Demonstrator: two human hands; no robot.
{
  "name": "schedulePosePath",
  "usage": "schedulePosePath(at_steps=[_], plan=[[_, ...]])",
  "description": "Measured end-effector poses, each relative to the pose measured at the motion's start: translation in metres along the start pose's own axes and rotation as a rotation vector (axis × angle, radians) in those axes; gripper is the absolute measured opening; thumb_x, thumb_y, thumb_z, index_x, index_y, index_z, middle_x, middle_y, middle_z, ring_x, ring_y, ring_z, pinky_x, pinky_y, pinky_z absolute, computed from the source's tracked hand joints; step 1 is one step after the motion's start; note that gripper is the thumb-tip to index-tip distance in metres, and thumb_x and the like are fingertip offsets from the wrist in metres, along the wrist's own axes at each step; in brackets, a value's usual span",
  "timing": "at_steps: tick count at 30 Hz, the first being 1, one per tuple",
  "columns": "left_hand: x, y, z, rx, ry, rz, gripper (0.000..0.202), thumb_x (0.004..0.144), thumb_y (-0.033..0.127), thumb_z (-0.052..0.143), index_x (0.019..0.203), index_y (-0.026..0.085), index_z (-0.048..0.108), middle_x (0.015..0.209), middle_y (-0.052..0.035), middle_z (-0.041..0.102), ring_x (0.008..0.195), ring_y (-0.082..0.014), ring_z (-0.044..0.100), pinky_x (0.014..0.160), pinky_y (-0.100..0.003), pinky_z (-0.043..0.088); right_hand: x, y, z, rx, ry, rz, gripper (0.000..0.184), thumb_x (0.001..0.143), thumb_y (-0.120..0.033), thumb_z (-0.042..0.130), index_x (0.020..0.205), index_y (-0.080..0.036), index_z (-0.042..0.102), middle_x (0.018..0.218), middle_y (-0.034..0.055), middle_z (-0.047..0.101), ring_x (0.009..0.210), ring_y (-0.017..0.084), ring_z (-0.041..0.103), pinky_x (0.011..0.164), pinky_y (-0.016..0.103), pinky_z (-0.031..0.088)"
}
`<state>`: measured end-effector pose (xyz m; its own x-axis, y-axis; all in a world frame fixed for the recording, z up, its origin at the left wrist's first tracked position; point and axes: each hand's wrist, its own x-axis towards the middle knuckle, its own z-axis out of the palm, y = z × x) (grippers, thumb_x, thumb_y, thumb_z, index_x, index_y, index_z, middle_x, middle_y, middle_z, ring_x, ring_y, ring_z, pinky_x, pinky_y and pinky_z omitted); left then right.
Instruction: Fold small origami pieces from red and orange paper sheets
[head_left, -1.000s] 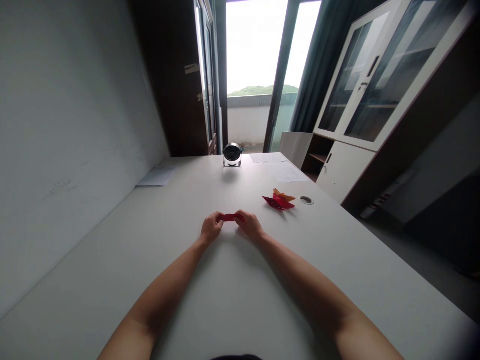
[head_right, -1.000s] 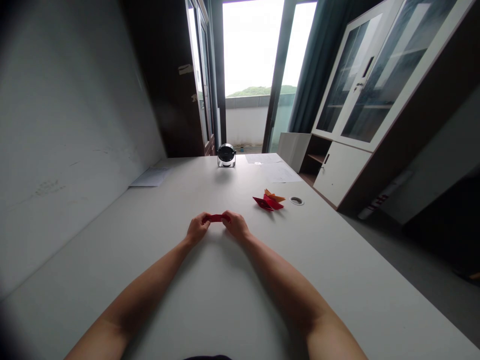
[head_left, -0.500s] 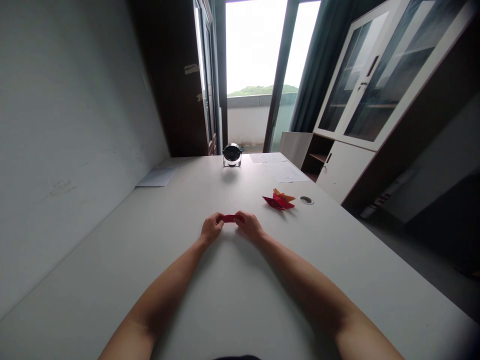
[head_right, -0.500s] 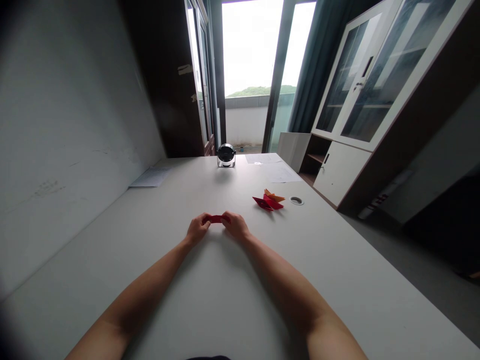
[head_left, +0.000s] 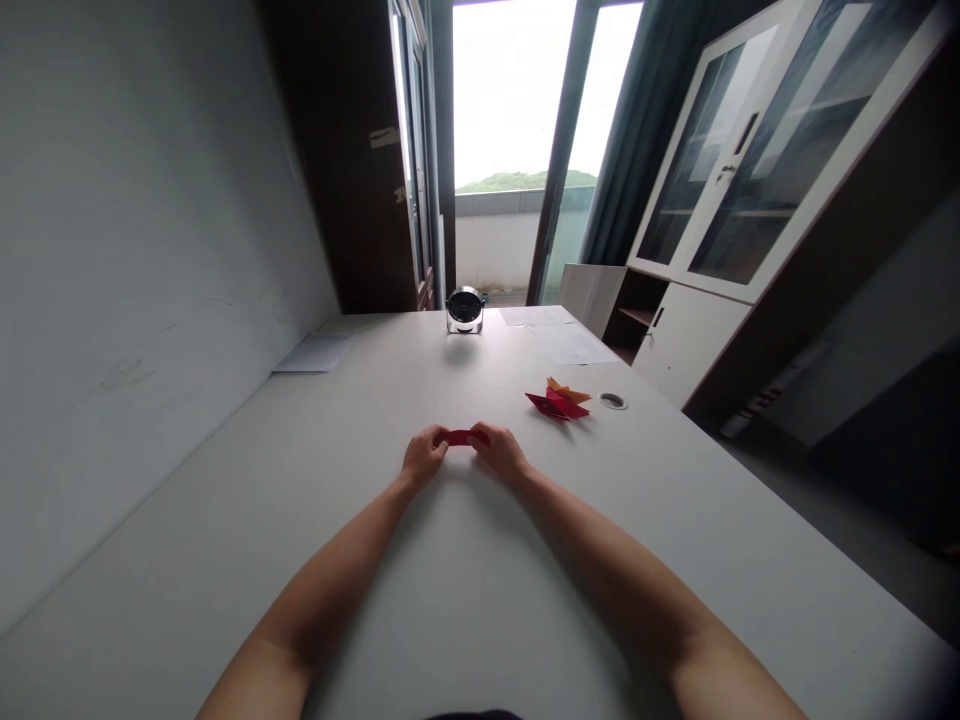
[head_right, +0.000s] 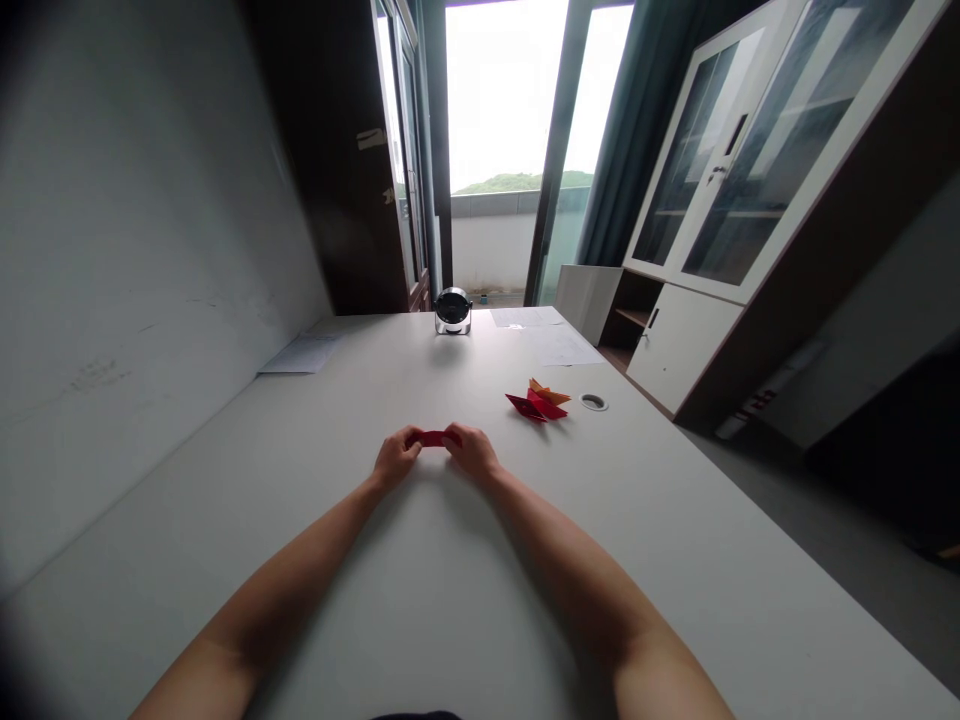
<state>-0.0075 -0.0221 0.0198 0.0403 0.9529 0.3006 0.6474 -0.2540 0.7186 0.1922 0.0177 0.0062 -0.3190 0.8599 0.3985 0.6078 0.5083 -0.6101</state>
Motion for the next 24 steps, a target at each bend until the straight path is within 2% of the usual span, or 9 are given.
schedulePosePath(at_steps=[24], plan=[[-0.0004, 0.0013, 0.0003, -0.009, 0.018, -0.008, 0.021, 0.084, 0.021, 0.054, 0.098, 0.021, 0.069, 0.083, -0.0013, 0.070, 0.075, -0.0143, 0.060, 0.069, -0.024, 0.044, 0.0007, -0.0007, -0.0003, 0.001, -0.008, -0.004, 0.015, 0.086, -0.027, 0.059, 0.092, -0.022, 0.072, 0.075, 0.0002, 0.070, 0.064, 0.013, 0.054, 0.063, 0.023, 0.039]])
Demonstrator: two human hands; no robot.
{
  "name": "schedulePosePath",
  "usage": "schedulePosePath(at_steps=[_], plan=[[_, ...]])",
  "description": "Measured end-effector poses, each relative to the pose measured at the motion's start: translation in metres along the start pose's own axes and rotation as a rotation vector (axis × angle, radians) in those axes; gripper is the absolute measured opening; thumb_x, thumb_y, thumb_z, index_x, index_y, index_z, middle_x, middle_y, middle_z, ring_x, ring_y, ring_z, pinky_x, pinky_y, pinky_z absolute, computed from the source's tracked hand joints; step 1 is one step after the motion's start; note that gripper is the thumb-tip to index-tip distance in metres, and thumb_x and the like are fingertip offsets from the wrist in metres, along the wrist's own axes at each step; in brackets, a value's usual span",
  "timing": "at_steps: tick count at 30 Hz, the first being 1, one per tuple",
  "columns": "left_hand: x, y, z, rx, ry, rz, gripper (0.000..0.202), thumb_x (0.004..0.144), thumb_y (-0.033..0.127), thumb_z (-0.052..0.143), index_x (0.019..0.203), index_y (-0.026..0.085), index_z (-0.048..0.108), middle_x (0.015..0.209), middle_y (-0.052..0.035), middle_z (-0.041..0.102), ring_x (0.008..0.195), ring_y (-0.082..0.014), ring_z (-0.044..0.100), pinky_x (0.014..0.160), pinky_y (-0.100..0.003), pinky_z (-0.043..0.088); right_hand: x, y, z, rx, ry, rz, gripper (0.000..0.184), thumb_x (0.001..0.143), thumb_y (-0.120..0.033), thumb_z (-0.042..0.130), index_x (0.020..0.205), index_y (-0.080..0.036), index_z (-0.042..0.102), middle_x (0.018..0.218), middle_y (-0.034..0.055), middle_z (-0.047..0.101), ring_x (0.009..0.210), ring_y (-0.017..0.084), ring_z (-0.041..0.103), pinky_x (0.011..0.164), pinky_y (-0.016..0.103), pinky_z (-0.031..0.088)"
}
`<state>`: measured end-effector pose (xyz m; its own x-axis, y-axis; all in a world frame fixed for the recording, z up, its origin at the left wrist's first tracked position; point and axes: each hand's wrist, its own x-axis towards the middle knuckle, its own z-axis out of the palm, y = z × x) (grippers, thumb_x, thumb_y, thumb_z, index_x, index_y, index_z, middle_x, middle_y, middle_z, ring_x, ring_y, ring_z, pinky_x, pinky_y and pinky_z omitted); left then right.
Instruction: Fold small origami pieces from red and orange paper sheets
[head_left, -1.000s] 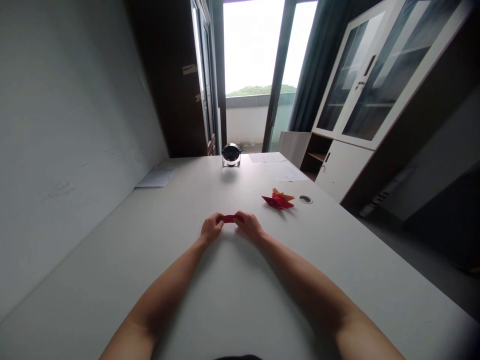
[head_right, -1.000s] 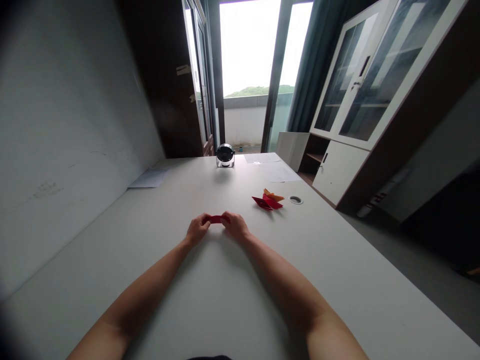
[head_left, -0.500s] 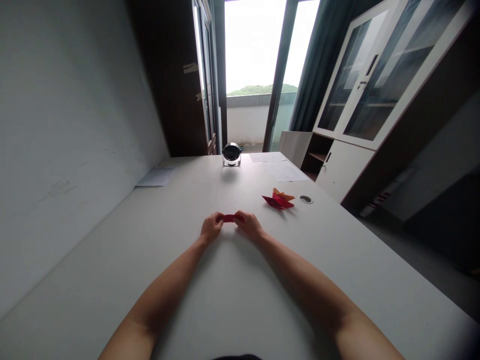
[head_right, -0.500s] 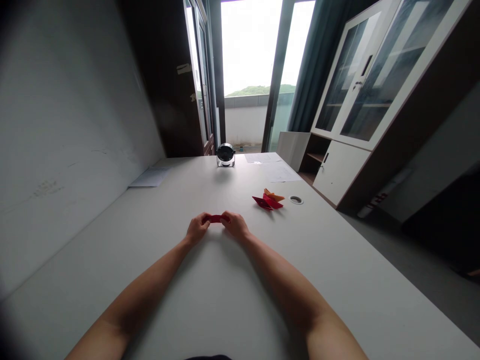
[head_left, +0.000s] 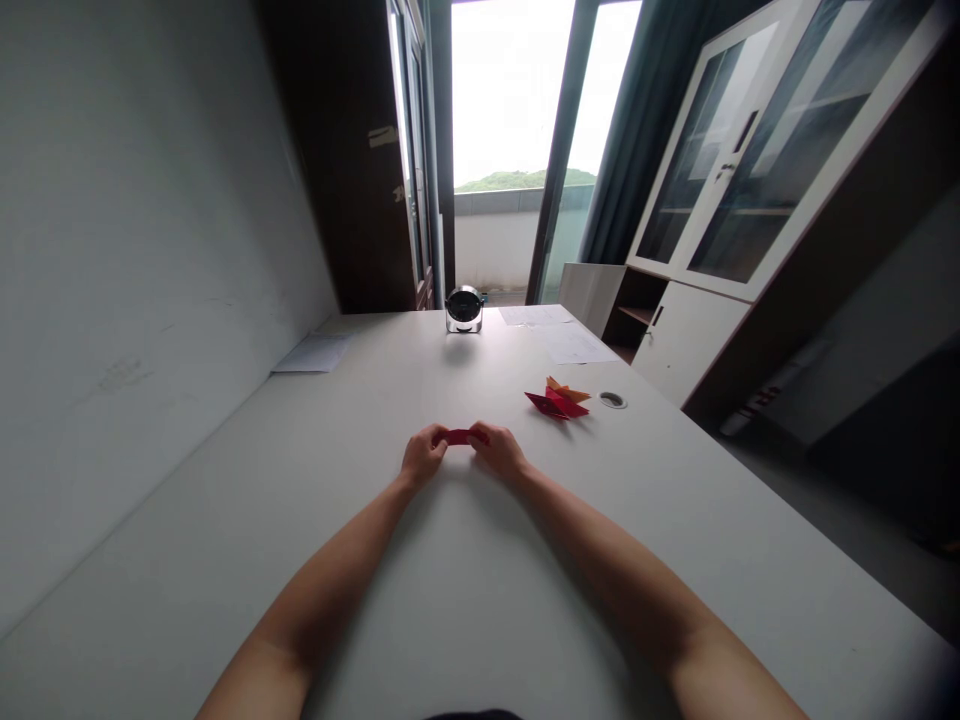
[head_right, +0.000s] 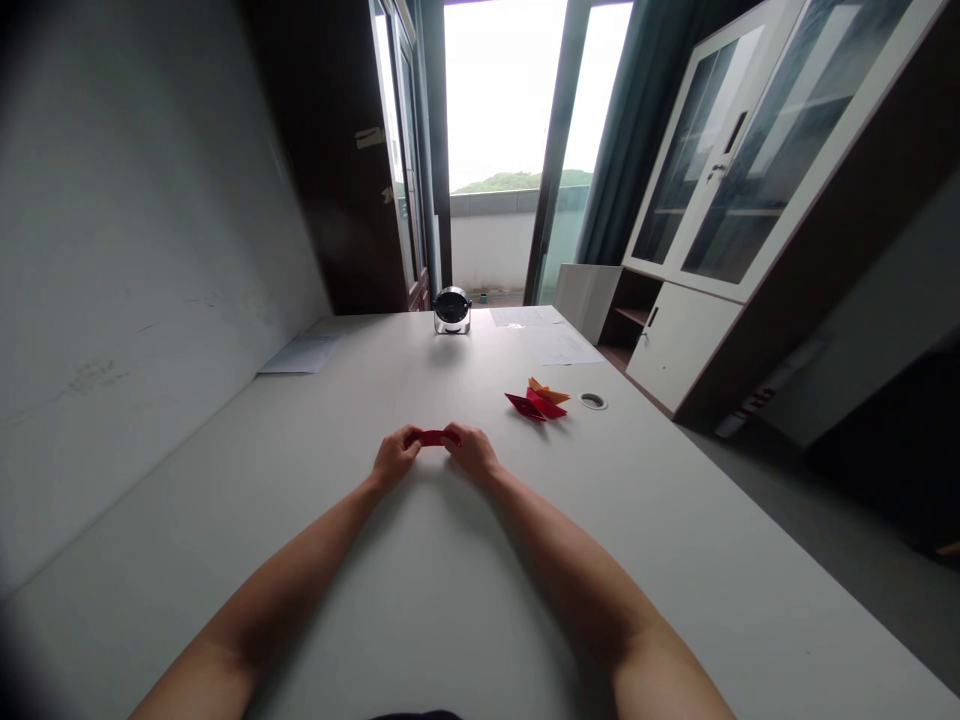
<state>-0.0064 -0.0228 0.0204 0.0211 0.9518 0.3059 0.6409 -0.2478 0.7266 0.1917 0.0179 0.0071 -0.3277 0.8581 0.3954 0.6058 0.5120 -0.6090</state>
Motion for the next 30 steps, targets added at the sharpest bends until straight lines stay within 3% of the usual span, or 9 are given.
schedulePosePath(at_steps=[30], plan=[[-0.0004, 0.0014, -0.0010, 0.017, -0.010, 0.003, 0.021, 0.085, 0.022, 0.052, 0.098, 0.021, 0.069, 0.083, -0.0013, 0.070, 0.074, -0.0145, 0.059, 0.071, -0.024, 0.044, 0.0005, -0.0032, -0.0010, -0.006, -0.016, 0.017, 0.013, 0.086, -0.025, 0.059, 0.090, -0.022, 0.071, 0.079, 0.0010, 0.072, 0.067, 0.014, 0.056, 0.065, 0.024, 0.039]])
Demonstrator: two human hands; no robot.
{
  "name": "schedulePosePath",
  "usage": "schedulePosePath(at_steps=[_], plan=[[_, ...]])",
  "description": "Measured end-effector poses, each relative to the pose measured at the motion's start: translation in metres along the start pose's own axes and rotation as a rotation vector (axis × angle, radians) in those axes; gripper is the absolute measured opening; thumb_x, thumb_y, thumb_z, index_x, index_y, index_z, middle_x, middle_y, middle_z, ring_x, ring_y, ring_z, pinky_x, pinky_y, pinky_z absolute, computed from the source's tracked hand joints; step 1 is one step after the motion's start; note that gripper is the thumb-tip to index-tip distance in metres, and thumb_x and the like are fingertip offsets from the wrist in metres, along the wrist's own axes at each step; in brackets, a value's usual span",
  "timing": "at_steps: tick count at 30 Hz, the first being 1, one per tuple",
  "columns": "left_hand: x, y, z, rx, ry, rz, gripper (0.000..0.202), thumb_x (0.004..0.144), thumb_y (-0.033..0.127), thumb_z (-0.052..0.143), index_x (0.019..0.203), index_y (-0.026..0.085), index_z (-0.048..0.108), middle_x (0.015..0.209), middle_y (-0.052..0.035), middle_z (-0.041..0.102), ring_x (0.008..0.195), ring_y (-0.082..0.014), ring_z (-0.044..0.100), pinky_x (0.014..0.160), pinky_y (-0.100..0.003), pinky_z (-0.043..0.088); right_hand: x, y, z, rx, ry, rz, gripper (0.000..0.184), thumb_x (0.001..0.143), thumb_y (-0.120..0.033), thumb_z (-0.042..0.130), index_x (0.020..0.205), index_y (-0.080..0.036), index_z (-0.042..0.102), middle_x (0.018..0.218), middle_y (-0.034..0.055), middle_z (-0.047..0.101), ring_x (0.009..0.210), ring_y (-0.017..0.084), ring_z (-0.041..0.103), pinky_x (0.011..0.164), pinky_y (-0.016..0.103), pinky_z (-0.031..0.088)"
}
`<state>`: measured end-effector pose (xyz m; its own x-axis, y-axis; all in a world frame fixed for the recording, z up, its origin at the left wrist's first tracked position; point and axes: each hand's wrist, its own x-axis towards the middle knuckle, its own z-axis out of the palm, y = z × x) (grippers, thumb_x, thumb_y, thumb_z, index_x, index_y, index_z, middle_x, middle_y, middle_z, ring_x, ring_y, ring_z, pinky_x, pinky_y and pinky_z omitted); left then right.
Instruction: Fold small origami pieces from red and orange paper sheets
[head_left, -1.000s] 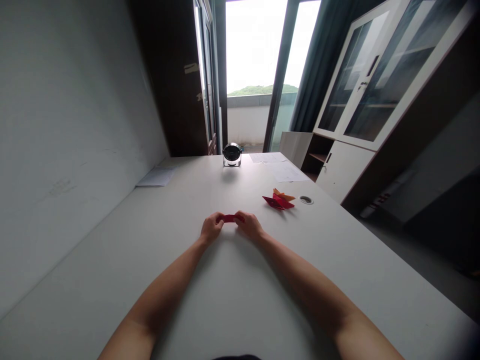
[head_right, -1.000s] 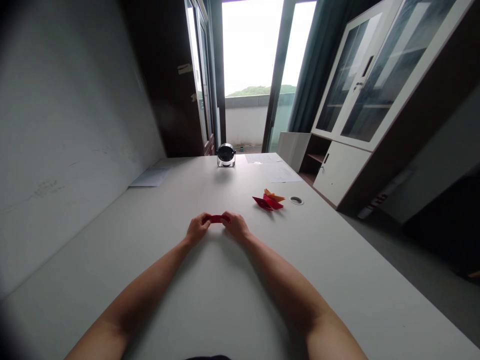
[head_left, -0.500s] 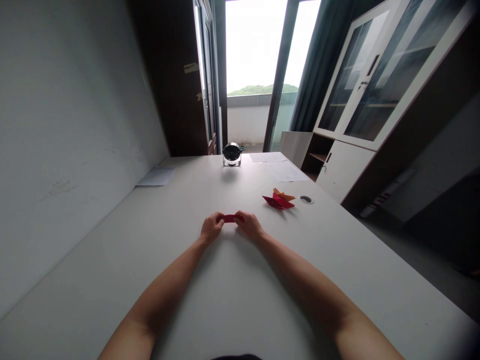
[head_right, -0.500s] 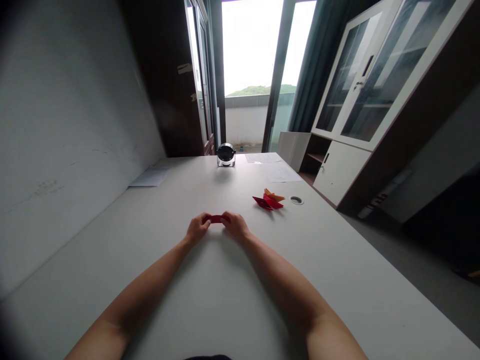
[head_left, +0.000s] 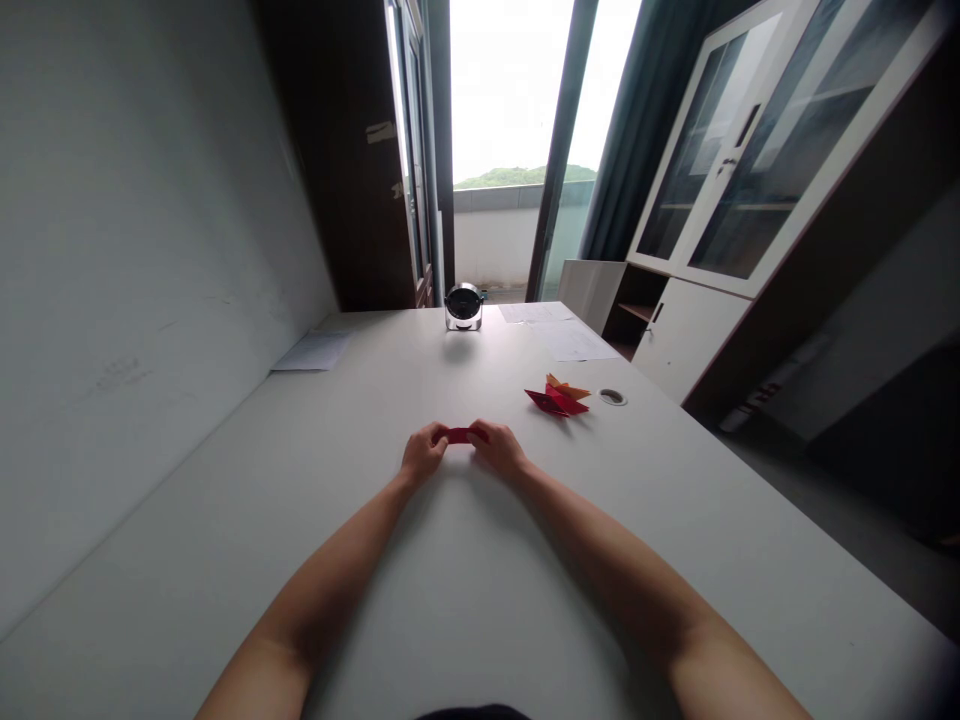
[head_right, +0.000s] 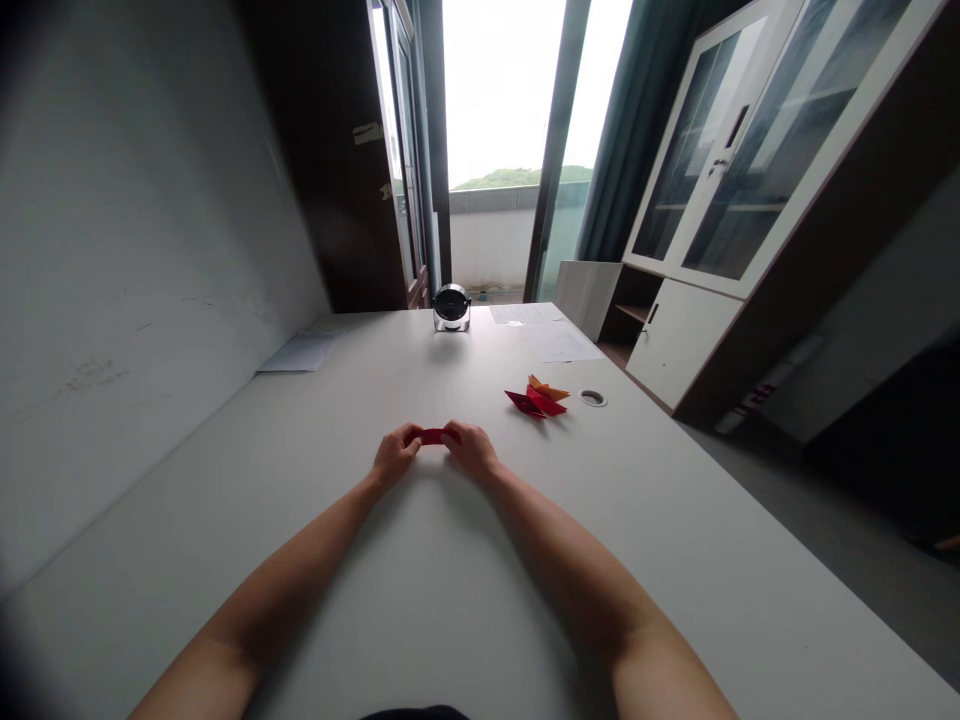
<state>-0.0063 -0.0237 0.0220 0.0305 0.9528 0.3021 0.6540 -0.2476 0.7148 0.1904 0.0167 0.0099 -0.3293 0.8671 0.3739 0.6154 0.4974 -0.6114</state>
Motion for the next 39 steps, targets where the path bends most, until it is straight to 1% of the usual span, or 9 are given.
schedulePosePath(at_steps=[6, 14, 18, 28, 33, 39], plan=[[-0.0002, 0.0034, -0.0016, 0.004, -0.013, -0.032, 0.021, 0.086, 0.024, 0.053, 0.098, 0.021, 0.070, 0.086, -0.0020, 0.071, 0.077, -0.0151, 0.060, 0.072, -0.025, 0.045, -0.0002, -0.0001, -0.0007, 0.000, -0.021, 0.002, 0.013, 0.086, -0.025, 0.059, 0.089, -0.022, 0.071, 0.078, 0.0005, 0.071, 0.067, 0.014, 0.055, 0.064, 0.024, 0.038], [0.0006, -0.0005, 0.0007, 0.001, -0.008, -0.007, 0.020, 0.086, 0.023, 0.053, 0.097, 0.022, 0.070, 0.086, -0.0019, 0.071, 0.076, -0.0150, 0.061, 0.072, -0.025, 0.045, 0.0001, 0.0009, -0.0002, -0.001, -0.015, -0.014, 0.013, 0.086, -0.026, 0.059, 0.088, -0.022, 0.071, 0.077, 0.0008, 0.071, 0.066, 0.014, 0.055, 0.064, 0.023, 0.038], [0.0007, 0.0010, 0.0001, 0.017, -0.020, -0.017, 0.021, 0.086, 0.024, 0.054, 0.097, 0.022, 0.070, 0.088, -0.0021, 0.071, 0.079, -0.0154, 0.061, 0.073, -0.025, 0.045, -0.0007, -0.0018, -0.0021, 0.004, -0.018, 0.013, 0.013, 0.085, -0.025, 0.059, 0.087, -0.022, 0.071, 0.077, 0.0008, 0.071, 0.067, 0.014, 0.055, 0.064, 0.023, 0.039], [0.0005, 0.0014, -0.0008, 0.030, -0.047, -0.006, 0.021, 0.086, 0.026, 0.054, 0.098, 0.023, 0.071, 0.087, -0.0019, 0.071, 0.078, -0.0159, 0.061, 0.072, -0.025, 0.045, -0.0010, -0.0029, -0.0036, 0.014, -0.014, -0.015, 0.013, 0.086, -0.026, 0.059, 0.086, -0.022, 0.071, 0.076, 0.0001, 0.070, 0.066, 0.013, 0.055, 0.063, 0.023, 0.038], [0.0003, 0.0015, -0.0010, 0.034, -0.055, -0.004, 0.021, 0.087, 0.026, 0.053, 0.098, 0.023, 0.071, 0.088, -0.0020, 0.071, 0.078, -0.0159, 0.061, 0.072, -0.025, 0.044, -0.0008, -0.0029, -0.0034, -0.002, -0.026, 0.016, 0.011, 0.085, -0.026, 0.060, 0.086, -0.022, 0.071, 0.077, 0.0003, 0.070, 0.067, 0.014, 0.055, 0.065, 0.024, 0.039], [0.0003, 0.0012, -0.0010, 0.023, -0.054, 0.004, 0.021, 0.087, 0.027, 0.054, 0.098, 0.023, 0.071, 0.089, -0.0022, 0.072, 0.079, -0.0161, 0.062, 0.073, -0.025, 0.045, -0.0009, -0.0020, -0.0039, -0.003, -0.022, -0.015, 0.012, 0.086, -0.026, 0.059, 0.086, -0.021, 0.070, 0.077, 0.0002, 0.070, 0.067, 0.013, 0.056, 0.064, 0.023, 0.038]])
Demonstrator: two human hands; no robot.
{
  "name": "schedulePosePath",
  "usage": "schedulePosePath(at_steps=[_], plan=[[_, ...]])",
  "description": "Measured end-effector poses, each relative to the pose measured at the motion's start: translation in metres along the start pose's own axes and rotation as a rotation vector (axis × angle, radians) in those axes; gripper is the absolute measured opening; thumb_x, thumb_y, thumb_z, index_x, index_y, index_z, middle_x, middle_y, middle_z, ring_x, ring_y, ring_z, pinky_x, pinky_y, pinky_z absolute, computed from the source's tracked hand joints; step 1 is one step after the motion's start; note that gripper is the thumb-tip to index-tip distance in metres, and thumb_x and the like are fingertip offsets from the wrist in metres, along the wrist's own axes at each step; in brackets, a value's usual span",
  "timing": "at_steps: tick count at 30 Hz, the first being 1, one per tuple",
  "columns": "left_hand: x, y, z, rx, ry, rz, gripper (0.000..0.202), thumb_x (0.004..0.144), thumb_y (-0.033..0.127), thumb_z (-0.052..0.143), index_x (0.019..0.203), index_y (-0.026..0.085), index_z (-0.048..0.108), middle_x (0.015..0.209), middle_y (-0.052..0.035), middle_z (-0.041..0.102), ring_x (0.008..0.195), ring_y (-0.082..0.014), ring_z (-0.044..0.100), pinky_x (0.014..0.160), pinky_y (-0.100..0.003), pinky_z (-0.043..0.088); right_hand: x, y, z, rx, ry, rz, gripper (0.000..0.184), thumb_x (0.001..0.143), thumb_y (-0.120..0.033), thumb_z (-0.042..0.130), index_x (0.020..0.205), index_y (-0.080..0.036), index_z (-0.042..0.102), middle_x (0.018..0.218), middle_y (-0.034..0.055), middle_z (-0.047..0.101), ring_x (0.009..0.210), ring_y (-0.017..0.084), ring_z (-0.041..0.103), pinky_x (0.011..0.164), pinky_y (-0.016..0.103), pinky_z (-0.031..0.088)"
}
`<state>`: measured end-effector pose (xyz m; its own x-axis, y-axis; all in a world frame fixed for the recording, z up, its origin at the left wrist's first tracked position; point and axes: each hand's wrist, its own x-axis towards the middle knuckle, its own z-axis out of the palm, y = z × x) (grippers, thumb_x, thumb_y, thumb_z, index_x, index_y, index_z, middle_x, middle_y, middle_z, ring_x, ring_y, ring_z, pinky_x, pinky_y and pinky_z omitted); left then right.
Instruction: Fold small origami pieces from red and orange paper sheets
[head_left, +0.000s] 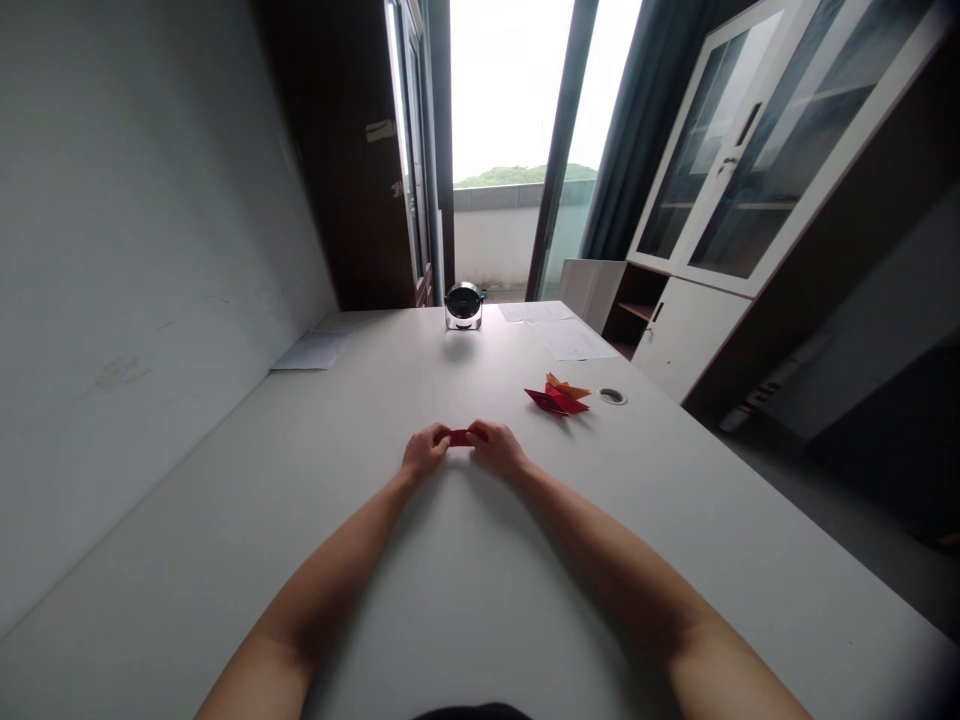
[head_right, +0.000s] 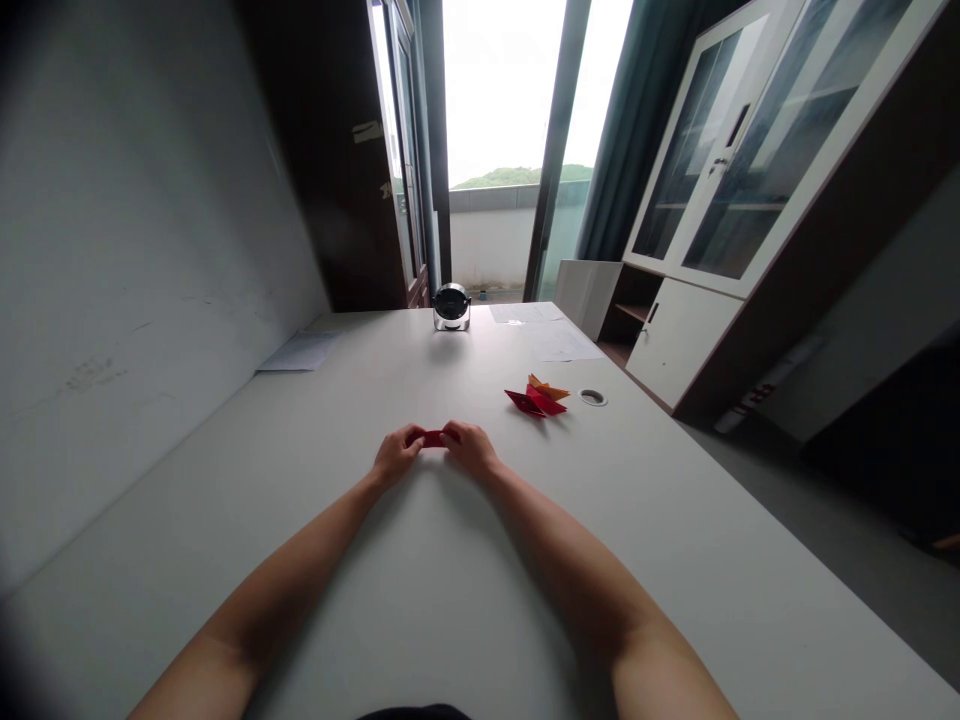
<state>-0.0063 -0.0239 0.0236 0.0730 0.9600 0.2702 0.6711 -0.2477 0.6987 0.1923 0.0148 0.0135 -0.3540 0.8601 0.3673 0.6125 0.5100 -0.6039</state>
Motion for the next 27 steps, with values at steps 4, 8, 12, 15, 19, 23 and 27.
schedulePosePath(at_steps=[4, 8, 12, 15, 19, 23, 27], plan=[[0.0001, -0.0007, 0.0004, 0.003, -0.003, -0.003, 0.022, 0.087, 0.027, 0.053, 0.099, 0.023, 0.071, 0.088, -0.0022, 0.071, 0.079, -0.0163, 0.062, 0.073, -0.025, 0.045, 0.0007, 0.0011, 0.0011, 0.000, -0.009, 0.017, 0.012, 0.086, -0.026, 0.060, 0.087, -0.021, 0.071, 0.078, 0.0003, 0.070, 0.068, 0.013, 0.056, 0.064, 0.023, 0.038], [0.0001, -0.0006, 0.0005, 0.017, -0.018, -0.018, 0.023, 0.087, 0.028, 0.052, 0.100, 0.023, 0.070, 0.088, -0.0017, 0.072, 0.080, -0.0161, 0.062, 0.074, -0.025, 0.044, 0.0012, 0.0029, 0.0027, 0.001, -0.004, 0.005, 0.012, 0.086, -0.026, 0.060, 0.087, -0.021, 0.071, 0.077, 0.0001, 0.070, 0.068, 0.013, 0.056, 0.064, 0.023, 0.037], [-0.0001, -0.0003, 0.0002, 0.028, -0.024, -0.023, 0.023, 0.088, 0.029, 0.052, 0.100, 0.023, 0.070, 0.089, -0.0016, 0.072, 0.080, -0.0162, 0.062, 0.074, -0.025, 0.044, 0.0012, 0.0042, 0.0036, 0.003, -0.002, 0.004, 0.012, 0.086, -0.026, 0.060, 0.087, -0.021, 0.071, 0.076, 0.0000, 0.069, 0.067, 0.013, 0.056, 0.064, 0.023, 0.037], [-0.0001, 0.0002, -0.0003, 0.027, -0.024, -0.019, 0.022, 0.087, 0.029, 0.052, 0.099, 0.023, 0.070, 0.088, -0.0019, 0.072, 0.080, -0.0162, 0.062, 0.073, -0.025, 0.044, 0.0011, 0.0047, 0.0042, 0.005, -0.005, 0.020, 0.012, 0.086, -0.027, 0.060, 0.087, -0.022, 0.071, 0.076, 0.0001, 0.070, 0.067, 0.013, 0.056, 0.064, 0.023, 0.038], [-0.0001, 0.0011, -0.0009, 0.031, -0.030, -0.022, 0.022, 0.087, 0.029, 0.052, 0.099, 0.023, 0.070, 0.088, -0.0022, 0.072, 0.079, -0.0162, 0.062, 0.072, -0.025, 0.044, 0.0010, 0.0053, 0.0049, 0.007, 0.003, 0.011, 0.013, 0.086, -0.027, 0.059, 0.087, -0.022, 0.071, 0.077, 0.0001, 0.069, 0.067, 0.013, 0.056, 0.064, 0.024, 0.037], [-0.0002, 0.0013, -0.0009, 0.035, -0.025, -0.022, 0.022, 0.087, 0.029, 0.052, 0.099, 0.023, 0.070, 0.088, -0.0022, 0.072, 0.079, -0.0160, 0.061, 0.073, -0.025, 0.044, 0.0014, 0.0056, 0.0049, 0.002, -0.004, 0.007, 0.013, 0.086, -0.028, 0.059, 0.087, -0.021, 0.071, 0.076, 0.0002, 0.069, 0.067, 0.013, 0.055, 0.063, 0.024, 0.037], [-0.0003, 0.0005, -0.0009, 0.034, -0.027, -0.015, 0.022, 0.088, 0.029, 0.052, 0.099, 0.023, 0.070, 0.087, -0.0021, 0.071, 0.079, -0.0159, 0.062, 0.072, -0.025, 0.044, 0.0018, 0.0054, 0.0044, -0.003, -0.015, 0.019, 0.013, 0.086, -0.028, 0.060, 0.088, -0.021, 0.071, 0.078, 0.0004, 0.070, 0.068, 0.014, 0.056, 0.064, 0.023, 0.037]])
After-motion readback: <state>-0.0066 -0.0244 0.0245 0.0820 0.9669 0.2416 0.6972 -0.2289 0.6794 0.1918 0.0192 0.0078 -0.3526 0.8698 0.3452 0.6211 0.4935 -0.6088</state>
